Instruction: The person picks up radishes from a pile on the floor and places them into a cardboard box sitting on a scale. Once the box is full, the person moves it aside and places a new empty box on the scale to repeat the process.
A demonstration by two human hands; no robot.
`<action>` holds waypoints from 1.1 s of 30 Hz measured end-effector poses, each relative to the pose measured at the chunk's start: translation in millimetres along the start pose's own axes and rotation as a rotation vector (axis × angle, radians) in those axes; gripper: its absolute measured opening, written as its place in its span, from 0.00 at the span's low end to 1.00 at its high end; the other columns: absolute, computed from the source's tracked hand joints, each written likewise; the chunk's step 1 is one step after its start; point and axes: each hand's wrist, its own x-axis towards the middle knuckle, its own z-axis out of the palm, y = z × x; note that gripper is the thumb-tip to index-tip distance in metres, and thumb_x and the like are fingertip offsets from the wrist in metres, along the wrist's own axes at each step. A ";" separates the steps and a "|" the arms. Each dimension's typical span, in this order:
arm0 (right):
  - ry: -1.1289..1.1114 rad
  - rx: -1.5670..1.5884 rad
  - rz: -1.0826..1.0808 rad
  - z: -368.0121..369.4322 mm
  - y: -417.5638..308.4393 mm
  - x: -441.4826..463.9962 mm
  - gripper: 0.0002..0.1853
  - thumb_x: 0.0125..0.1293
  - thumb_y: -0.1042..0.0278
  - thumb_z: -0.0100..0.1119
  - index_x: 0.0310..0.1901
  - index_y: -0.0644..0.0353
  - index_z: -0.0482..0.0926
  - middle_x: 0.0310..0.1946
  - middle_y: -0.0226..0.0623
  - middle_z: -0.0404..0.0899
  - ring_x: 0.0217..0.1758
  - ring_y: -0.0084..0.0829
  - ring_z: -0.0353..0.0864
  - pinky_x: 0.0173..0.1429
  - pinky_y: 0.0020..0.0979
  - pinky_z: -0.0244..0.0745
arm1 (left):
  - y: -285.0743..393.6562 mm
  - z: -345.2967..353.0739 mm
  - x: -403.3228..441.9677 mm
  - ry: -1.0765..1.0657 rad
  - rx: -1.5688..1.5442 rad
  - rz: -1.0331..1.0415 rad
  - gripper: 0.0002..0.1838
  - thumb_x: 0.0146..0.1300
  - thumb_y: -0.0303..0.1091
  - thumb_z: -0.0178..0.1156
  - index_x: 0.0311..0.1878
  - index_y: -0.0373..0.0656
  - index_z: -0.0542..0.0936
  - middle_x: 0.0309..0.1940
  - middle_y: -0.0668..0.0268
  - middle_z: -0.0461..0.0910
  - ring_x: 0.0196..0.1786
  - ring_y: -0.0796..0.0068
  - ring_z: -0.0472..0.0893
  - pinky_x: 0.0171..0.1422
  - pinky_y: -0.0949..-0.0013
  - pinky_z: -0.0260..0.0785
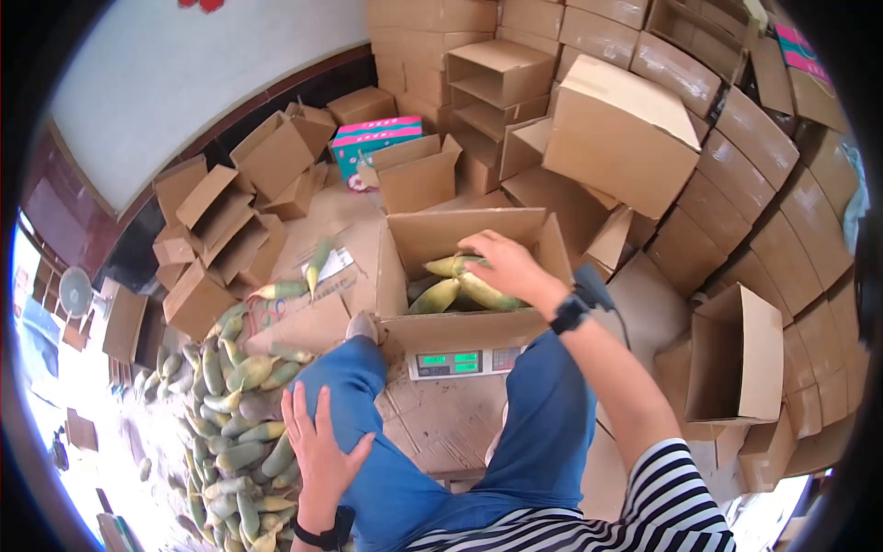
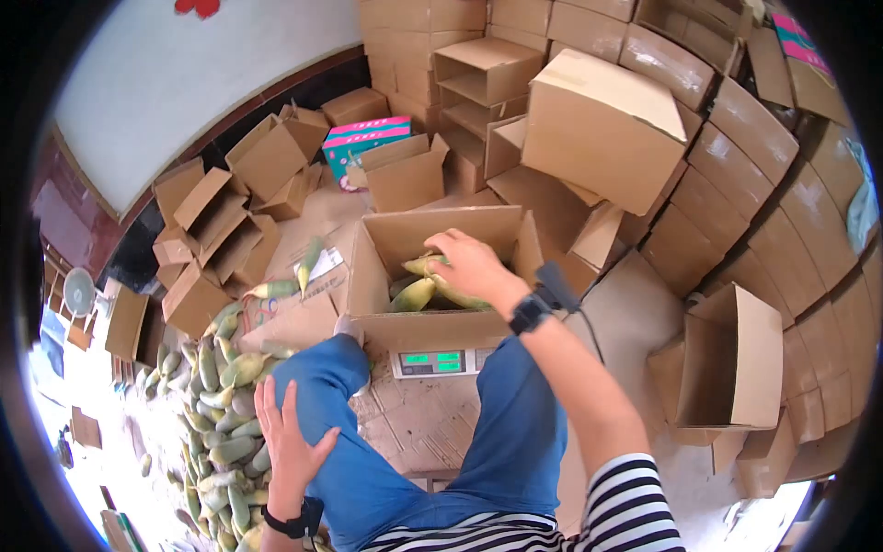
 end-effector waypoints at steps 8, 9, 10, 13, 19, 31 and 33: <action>-0.130 0.016 0.108 -60.2 -35.8 -105.3 0.14 0.67 0.64 0.61 0.52 0.60 0.78 0.44 0.43 0.81 0.46 0.42 0.84 0.49 0.40 0.78 | -3.5 0.2 0.7 0.029 -0.030 0.025 0.50 0.43 0.41 0.78 0.71 0.41 0.66 0.75 0.44 0.53 0.77 0.35 0.51 0.77 0.39 0.50; -0.126 0.021 0.142 -55.1 -29.6 -121.8 0.14 0.67 0.65 0.61 0.51 0.60 0.79 0.44 0.44 0.81 0.45 0.42 0.84 0.49 0.40 0.78 | -3.9 0.4 0.0 0.031 -0.024 0.024 0.51 0.43 0.40 0.78 0.72 0.41 0.65 0.75 0.45 0.53 0.77 0.35 0.51 0.77 0.39 0.50; -0.127 0.026 0.178 -49.8 -20.9 -135.4 0.13 0.67 0.65 0.61 0.50 0.60 0.79 0.43 0.44 0.81 0.45 0.42 0.84 0.49 0.40 0.78 | -4.6 0.8 -0.4 0.017 -0.029 0.010 0.51 0.43 0.40 0.78 0.72 0.41 0.65 0.75 0.45 0.53 0.77 0.35 0.51 0.77 0.39 0.50; -0.049 -0.041 0.164 -43.2 -15.5 -150.2 0.12 0.66 0.65 0.62 0.46 0.62 0.81 0.41 0.44 0.82 0.44 0.41 0.84 0.48 0.38 0.78 | -6.2 2.3 -1.3 0.055 -0.019 0.033 0.51 0.43 0.39 0.78 0.72 0.42 0.65 0.75 0.46 0.53 0.76 0.35 0.52 0.77 0.40 0.50; -0.049 -0.080 0.252 -46.7 -24.4 -146.3 0.11 0.66 0.64 0.61 0.45 0.59 0.82 0.39 0.40 0.84 0.45 0.40 0.84 0.50 0.37 0.77 | -5.9 3.9 -5.5 0.064 -0.020 0.028 0.50 0.45 0.39 0.77 0.73 0.43 0.64 0.76 0.47 0.53 0.77 0.37 0.51 0.78 0.41 0.50; -0.005 -0.056 0.318 -41.8 -20.8 -150.0 0.11 0.66 0.65 0.61 0.45 0.61 0.83 0.40 0.41 0.84 0.44 0.39 0.85 0.50 0.36 0.78 | -6.6 3.4 -6.7 0.068 -0.036 0.032 0.50 0.46 0.38 0.76 0.74 0.44 0.64 0.77 0.48 0.52 0.78 0.39 0.50 0.79 0.43 0.49; -0.013 -0.055 0.315 -42.4 -21.2 -150.6 0.11 0.66 0.65 0.61 0.45 0.61 0.83 0.40 0.41 0.84 0.44 0.39 0.85 0.50 0.36 0.78 | -7.6 4.0 -7.2 0.077 -0.045 0.025 0.50 0.47 0.39 0.76 0.74 0.46 0.64 0.77 0.49 0.52 0.78 0.39 0.50 0.78 0.42 0.49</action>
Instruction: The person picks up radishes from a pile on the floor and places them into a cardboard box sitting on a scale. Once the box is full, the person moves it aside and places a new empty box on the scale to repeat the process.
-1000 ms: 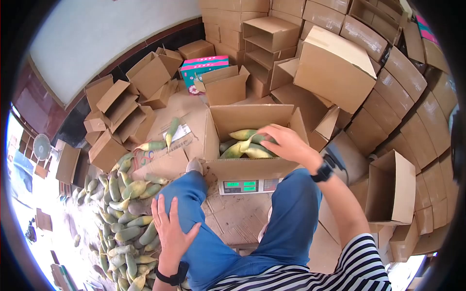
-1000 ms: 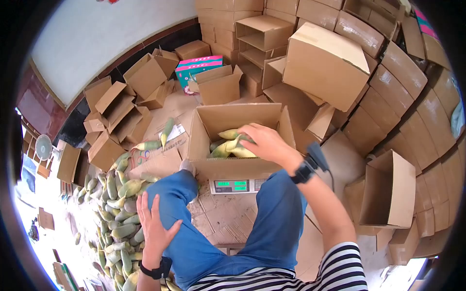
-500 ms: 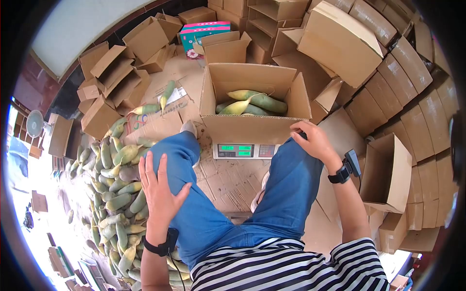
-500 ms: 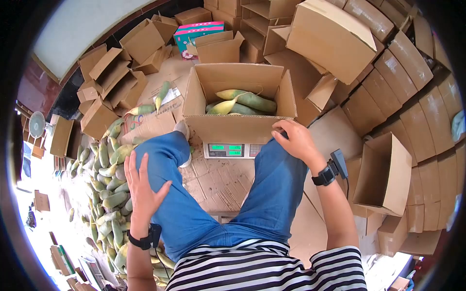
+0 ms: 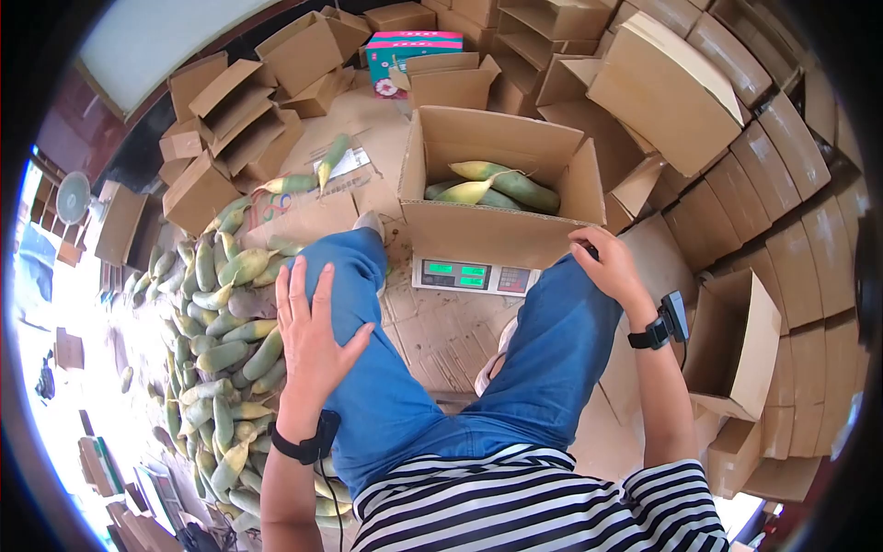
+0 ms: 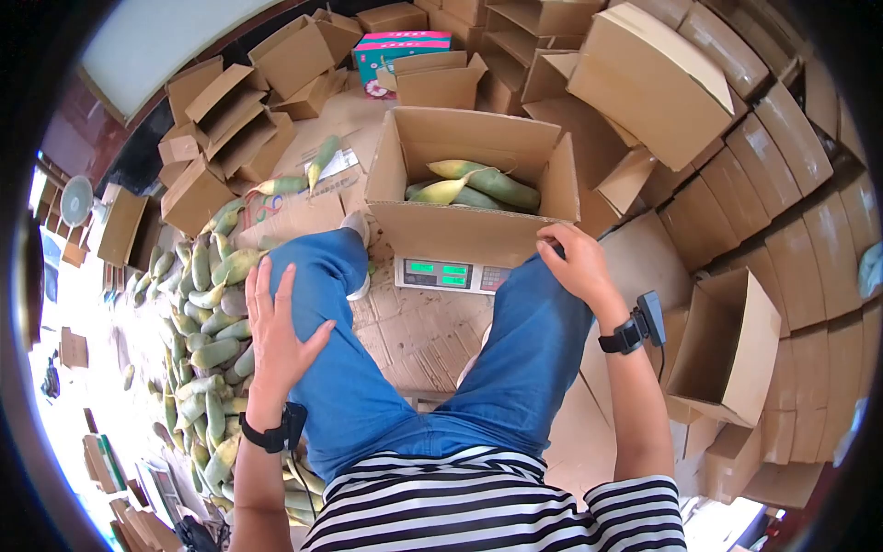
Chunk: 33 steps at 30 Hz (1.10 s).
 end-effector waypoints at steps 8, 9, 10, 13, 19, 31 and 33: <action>-0.014 -0.031 0.002 -0.4 -5.2 1.5 0.10 0.66 0.66 0.60 0.45 0.61 0.82 0.40 0.42 0.83 0.44 0.39 0.85 0.50 0.36 0.78 | -4.1 0.8 -2.2 0.002 -0.015 0.022 0.48 0.47 0.38 0.75 0.74 0.45 0.65 0.77 0.49 0.52 0.79 0.41 0.50 0.80 0.44 0.47; -0.010 -0.038 -0.001 -0.1 -5.8 1.8 0.10 0.66 0.67 0.60 0.46 0.62 0.82 0.40 0.42 0.83 0.44 0.38 0.85 0.50 0.36 0.78 | -4.1 0.5 -2.1 0.002 -0.016 0.016 0.48 0.47 0.38 0.75 0.74 0.45 0.65 0.77 0.49 0.52 0.79 0.41 0.50 0.80 0.44 0.47; -0.007 -0.044 -0.005 0.5 -6.6 2.3 0.10 0.67 0.67 0.60 0.46 0.62 0.82 0.40 0.42 0.83 0.44 0.38 0.85 0.50 0.35 0.78 | -4.4 0.1 -2.2 0.005 -0.019 0.027 0.48 0.47 0.39 0.75 0.74 0.44 0.65 0.77 0.49 0.52 0.79 0.40 0.50 0.80 0.43 0.47; -0.020 -0.034 0.004 0.0 -7.3 2.6 0.10 0.67 0.67 0.60 0.46 0.61 0.82 0.41 0.42 0.83 0.44 0.40 0.84 0.51 0.35 0.77 | -10.7 -0.2 -3.3 0.012 -0.035 0.063 0.46 0.51 0.41 0.73 0.74 0.43 0.64 0.76 0.48 0.54 0.78 0.40 0.52 0.79 0.44 0.49; -0.066 0.015 0.043 -0.9 7.2 0.9 0.11 0.70 0.69 0.59 0.50 0.65 0.82 0.43 0.41 0.84 0.47 0.30 0.82 0.54 0.29 0.75 | -94.4 -0.6 -67.5 -0.079 -0.548 -0.428 0.34 0.66 0.44 0.63 0.71 0.40 0.66 0.61 0.47 0.75 0.64 0.48 0.75 0.68 0.57 0.66; -0.138 0.009 0.054 2.4 13.8 9.6 0.12 0.74 0.68 0.55 0.52 0.66 0.80 0.44 0.37 0.82 0.49 0.27 0.79 0.58 0.27 0.71 | -204.3 70.0 -473.3 -0.699 -0.130 -1.399 0.26 0.53 0.49 0.68 0.41 0.31 0.83 0.39 0.42 0.85 0.47 0.46 0.85 0.53 0.52 0.76; -0.143 -0.009 0.059 3.0 11.1 11.2 0.13 0.74 0.67 0.55 0.52 0.66 0.80 0.44 0.37 0.82 0.49 0.27 0.79 0.59 0.27 0.71 | -187.6 88.4 -490.7 -0.651 -0.288 -1.740 0.25 0.52 0.48 0.70 0.37 0.30 0.83 0.32 0.51 0.84 0.35 0.58 0.86 0.36 0.58 0.78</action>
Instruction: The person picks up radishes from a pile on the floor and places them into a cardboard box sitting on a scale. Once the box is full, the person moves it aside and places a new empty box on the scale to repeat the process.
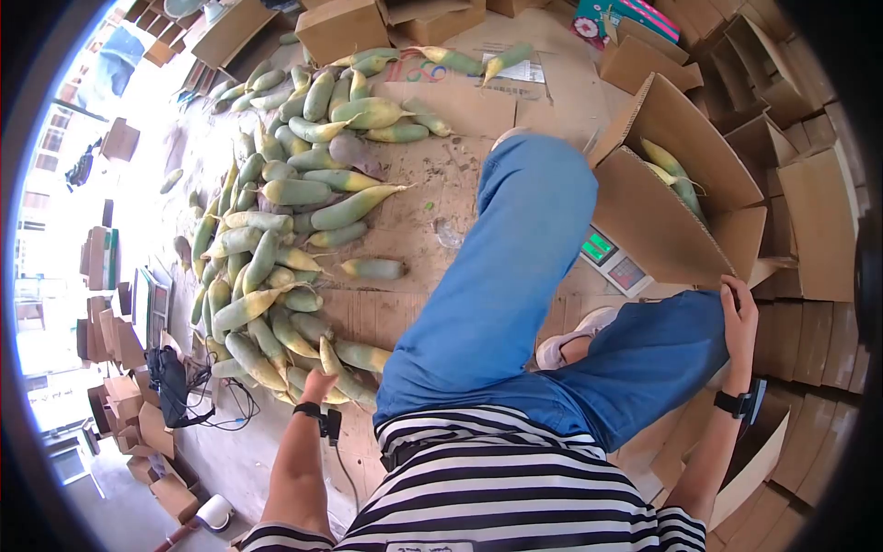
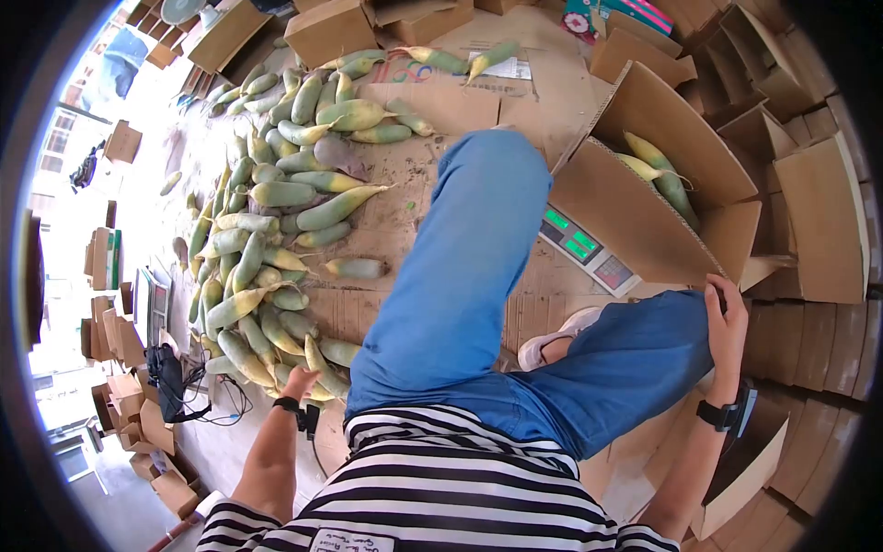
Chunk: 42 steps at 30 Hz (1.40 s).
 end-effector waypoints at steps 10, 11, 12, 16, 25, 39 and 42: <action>-0.010 -0.067 0.001 0.4 0.6 2.6 0.14 0.74 0.65 0.55 0.52 0.66 0.80 0.47 0.40 0.82 0.52 0.31 0.80 0.61 0.29 0.70 | 10.8 44.4 -10.1 0.105 -0.430 -0.136 0.31 0.53 0.46 0.74 0.56 0.41 0.74 0.44 0.61 0.80 0.47 0.60 0.80 0.50 0.53 0.75; -0.014 -0.069 -0.010 0.8 0.4 2.9 0.14 0.74 0.65 0.55 0.52 0.66 0.79 0.47 0.40 0.82 0.52 0.31 0.80 0.61 0.29 0.70 | 11.9 47.1 -3.1 0.081 -0.430 -0.118 0.31 0.51 0.44 0.76 0.53 0.35 0.77 0.43 0.58 0.82 0.46 0.61 0.83 0.47 0.57 0.76; -0.018 -0.070 -0.020 0.8 -2.1 3.0 0.14 0.74 0.65 0.55 0.52 0.66 0.79 0.47 0.40 0.82 0.52 0.31 0.80 0.61 0.30 0.71 | 18.8 45.9 -3.0 0.057 -0.428 -0.101 0.31 0.49 0.42 0.78 0.49 0.28 0.79 0.42 0.55 0.85 0.44 0.62 0.85 0.45 0.60 0.77; -0.001 -0.083 -0.011 2.7 -10.3 3.3 0.13 0.74 0.65 0.56 0.51 0.66 0.80 0.46 0.41 0.82 0.52 0.32 0.80 0.61 0.29 0.71 | 37.1 50.8 -6.5 0.268 -0.173 0.105 0.32 0.45 0.44 0.77 0.46 0.30 0.78 0.42 0.48 0.85 0.46 0.53 0.85 0.50 0.58 0.77; -0.003 -0.066 -0.033 3.6 -10.7 5.7 0.13 0.74 0.66 0.56 0.52 0.66 0.80 0.46 0.38 0.82 0.51 0.29 0.80 0.60 0.28 0.71 | 159.0 -40.7 -105.9 0.355 -0.155 0.702 0.25 0.48 0.41 0.73 0.40 0.35 0.73 0.30 0.53 0.79 0.33 0.56 0.81 0.41 0.59 0.73; 0.097 -0.058 -0.087 1.0 -19.1 -6.0 0.10 0.69 0.69 0.58 0.48 0.64 0.81 0.44 0.45 0.82 0.48 0.43 0.83 0.55 0.34 0.75 | 295.5 -117.4 -242.1 -0.008 -1.191 1.135 0.24 0.68 0.27 0.61 0.64 0.36 0.67 0.58 0.59 0.76 0.58 0.66 0.79 0.61 0.60 0.74; 0.107 -0.060 -0.076 1.0 -21.0 -4.9 0.10 0.69 0.70 0.59 0.47 0.65 0.81 0.43 0.45 0.82 0.47 0.43 0.83 0.54 0.35 0.76 | 302.3 -117.5 -254.1 -0.294 -1.433 1.194 0.25 0.71 0.30 0.56 0.69 0.37 0.65 0.65 0.56 0.72 0.66 0.58 0.75 0.67 0.49 0.71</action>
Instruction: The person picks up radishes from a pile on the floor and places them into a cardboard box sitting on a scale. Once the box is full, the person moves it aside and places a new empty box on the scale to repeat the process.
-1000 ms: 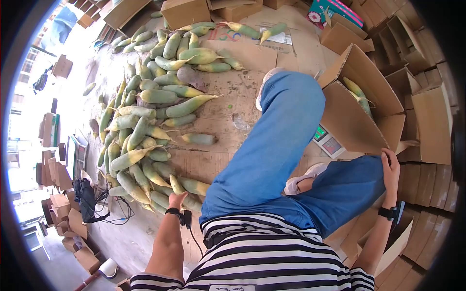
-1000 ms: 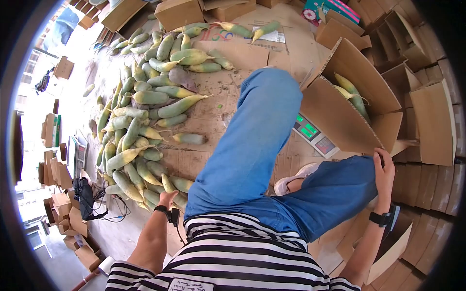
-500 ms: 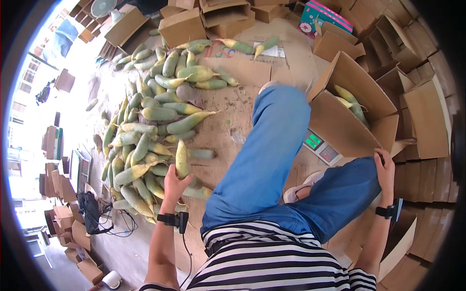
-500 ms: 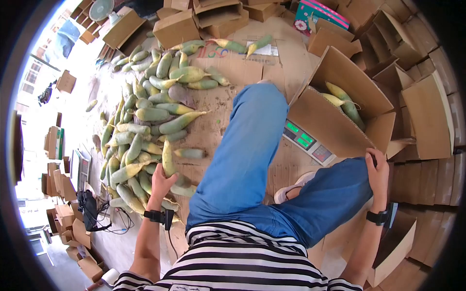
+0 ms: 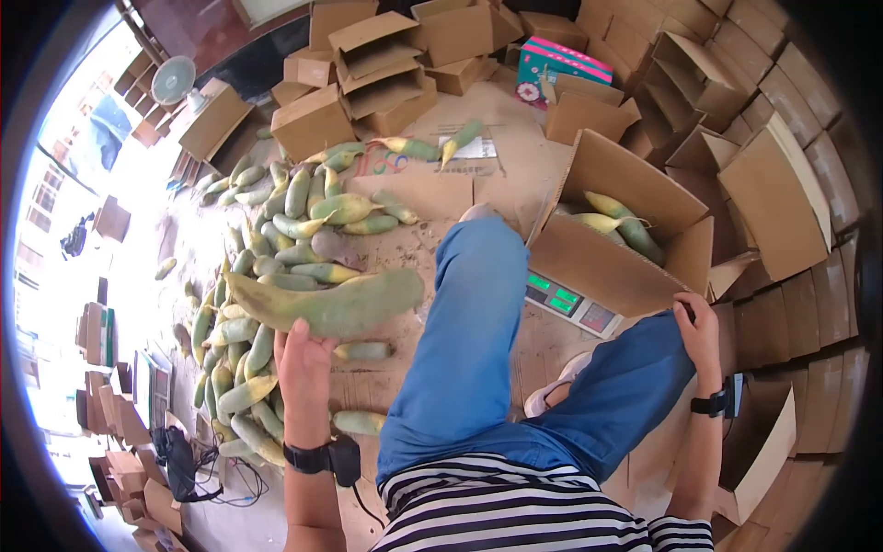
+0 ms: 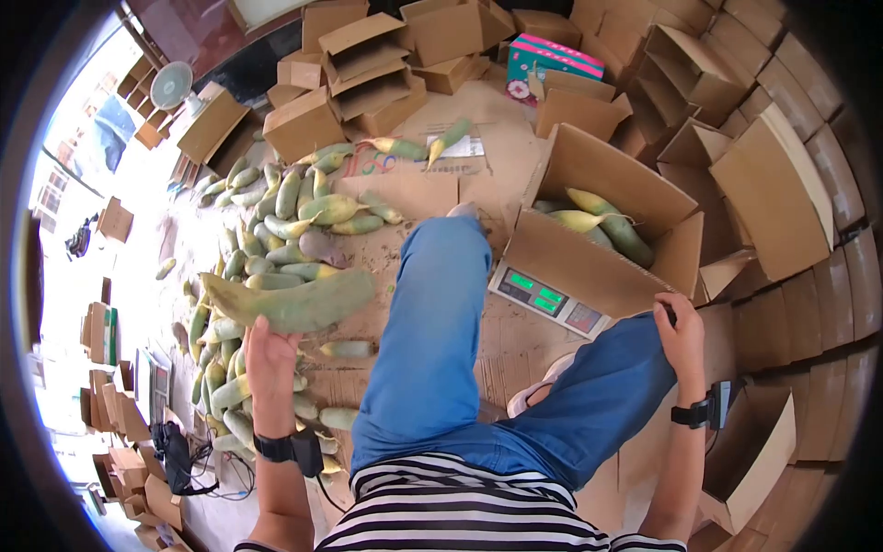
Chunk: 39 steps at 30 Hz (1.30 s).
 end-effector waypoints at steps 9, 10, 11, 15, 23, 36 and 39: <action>0.215 0.005 -0.814 13.1 -172.2 -13.7 0.23 0.52 0.70 0.69 0.53 0.55 0.81 0.56 0.41 0.78 0.58 0.45 0.79 0.61 0.43 0.77 | -10.4 93.8 -26.5 -0.153 -0.007 -0.104 0.27 0.64 0.30 0.66 0.64 0.35 0.69 0.60 0.57 0.76 0.62 0.61 0.78 0.66 0.56 0.72; 0.171 0.045 -0.880 18.4 -198.2 -19.0 0.29 0.53 0.65 0.70 0.60 0.53 0.77 0.59 0.41 0.76 0.60 0.44 0.78 0.63 0.42 0.75 | -10.7 107.6 -28.0 -0.182 0.066 -0.131 0.27 0.63 0.28 0.67 0.63 0.34 0.70 0.59 0.56 0.77 0.60 0.63 0.79 0.65 0.59 0.72; 0.153 0.053 -0.909 29.1 -213.9 -19.6 0.32 0.54 0.64 0.68 0.63 0.55 0.74 0.59 0.42 0.75 0.61 0.43 0.77 0.65 0.42 0.73 | -11.1 131.8 -33.1 -0.205 0.038 -0.139 0.28 0.61 0.26 0.68 0.63 0.33 0.70 0.56 0.57 0.78 0.57 0.67 0.79 0.64 0.64 0.71; 0.186 0.082 -0.870 69.7 -212.9 -0.2 0.38 0.52 0.63 0.68 0.67 0.58 0.70 0.59 0.44 0.75 0.60 0.45 0.76 0.64 0.45 0.71 | -26.0 170.3 -32.2 -0.399 0.233 -0.147 0.30 0.59 0.30 0.71 0.63 0.35 0.70 0.57 0.59 0.76 0.59 0.69 0.76 0.66 0.65 0.67; 0.074 -0.037 -0.491 21.2 -103.1 106.3 0.41 0.53 0.72 0.68 0.71 0.58 0.64 0.59 0.48 0.75 0.62 0.48 0.73 0.68 0.45 0.65 | -67.4 145.5 -0.2 -0.610 1.536 0.593 0.48 0.45 0.35 0.75 0.71 0.38 0.63 0.77 0.46 0.50 0.79 0.39 0.49 0.80 0.44 0.46; 0.110 0.358 -0.113 9.9 -20.8 109.3 0.11 0.68 0.69 0.59 0.49 0.61 0.82 0.42 0.46 0.81 0.46 0.44 0.82 0.52 0.37 0.76 | -66.4 145.2 4.5 -0.630 1.498 0.628 0.49 0.45 0.35 0.77 0.71 0.36 0.64 0.75 0.43 0.52 0.77 0.33 0.51 0.78 0.39 0.50; 0.151 0.239 -0.205 -15.3 -38.1 60.5 0.10 0.68 0.70 0.59 0.48 0.62 0.81 0.44 0.46 0.81 0.47 0.46 0.81 0.52 0.38 0.76 | -66.9 144.5 4.5 -0.635 1.491 0.640 0.49 0.45 0.34 0.77 0.71 0.36 0.64 0.75 0.43 0.52 0.77 0.33 0.51 0.78 0.39 0.50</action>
